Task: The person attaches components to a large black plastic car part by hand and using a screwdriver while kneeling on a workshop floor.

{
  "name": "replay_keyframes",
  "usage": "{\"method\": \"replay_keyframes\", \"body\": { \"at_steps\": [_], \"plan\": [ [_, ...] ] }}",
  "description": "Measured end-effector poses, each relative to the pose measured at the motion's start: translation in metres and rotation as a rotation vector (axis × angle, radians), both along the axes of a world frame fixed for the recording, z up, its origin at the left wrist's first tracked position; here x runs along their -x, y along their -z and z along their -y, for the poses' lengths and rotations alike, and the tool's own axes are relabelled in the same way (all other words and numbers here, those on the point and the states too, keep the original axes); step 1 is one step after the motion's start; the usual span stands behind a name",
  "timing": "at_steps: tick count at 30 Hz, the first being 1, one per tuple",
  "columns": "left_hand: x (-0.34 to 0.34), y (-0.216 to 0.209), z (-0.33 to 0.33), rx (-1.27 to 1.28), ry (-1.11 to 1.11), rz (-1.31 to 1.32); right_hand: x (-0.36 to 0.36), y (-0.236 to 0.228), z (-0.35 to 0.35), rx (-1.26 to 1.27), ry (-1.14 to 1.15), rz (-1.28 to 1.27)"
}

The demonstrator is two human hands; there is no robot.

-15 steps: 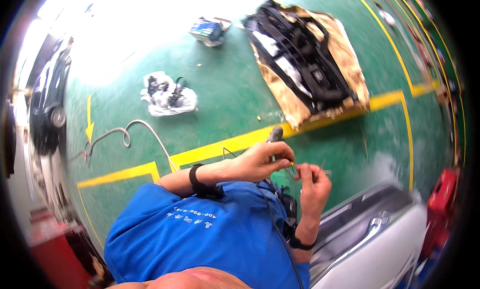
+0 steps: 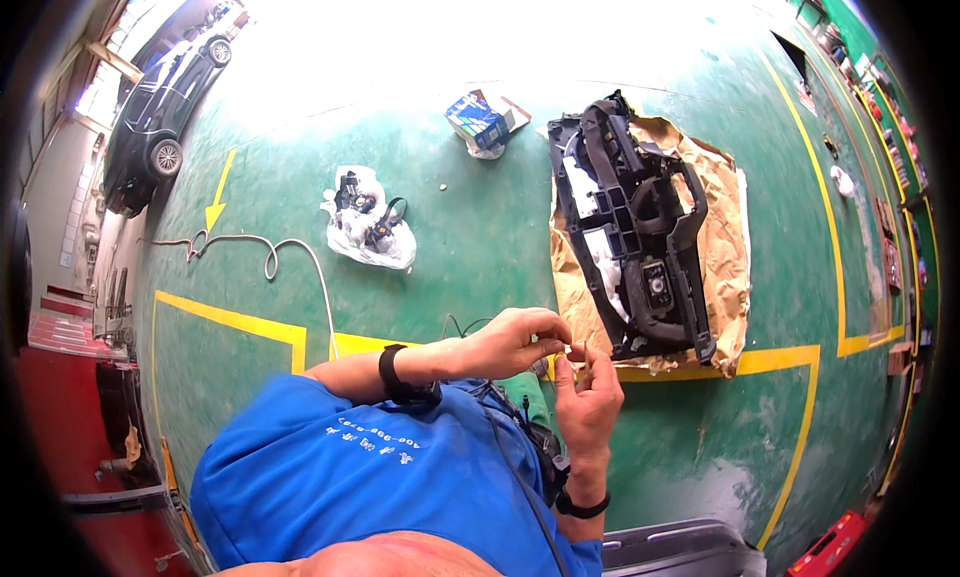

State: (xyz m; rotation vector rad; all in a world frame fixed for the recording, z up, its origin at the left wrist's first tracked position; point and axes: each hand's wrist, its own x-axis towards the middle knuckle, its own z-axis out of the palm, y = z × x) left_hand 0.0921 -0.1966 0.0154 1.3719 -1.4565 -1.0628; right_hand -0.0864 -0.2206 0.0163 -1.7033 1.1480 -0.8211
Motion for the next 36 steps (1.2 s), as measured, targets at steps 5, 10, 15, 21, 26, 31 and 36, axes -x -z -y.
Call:
{"method": "replay_keyframes", "body": {
  "at_steps": [5,10,15,21,26,31,36],
  "plan": [
    [-0.014,0.002,0.048,0.031,-0.022,-0.001,-0.017,0.008,0.046,-0.115,0.038,-0.027],
    [-0.039,0.016,0.100,0.083,0.073,-0.011,-0.044,0.012,0.082,-0.249,0.123,0.007],
    [-0.060,0.028,0.179,0.057,0.243,-0.098,-0.069,0.024,0.127,-0.200,0.373,0.009],
    [-0.110,0.029,0.242,-0.282,0.338,-0.163,-0.128,-0.003,0.173,-0.145,0.536,-0.011],
    [-0.108,0.063,0.263,-0.427,0.534,-0.183,-0.128,0.023,0.174,-0.264,0.635,-0.068],
    [-0.094,0.079,0.270,-0.465,0.663,-0.122,-0.120,0.040,0.164,-0.341,0.734,-0.003],
    [-0.064,0.084,0.292,-0.553,0.725,-0.141,-0.096,0.059,0.168,-0.388,0.836,0.075]
  ]
}}
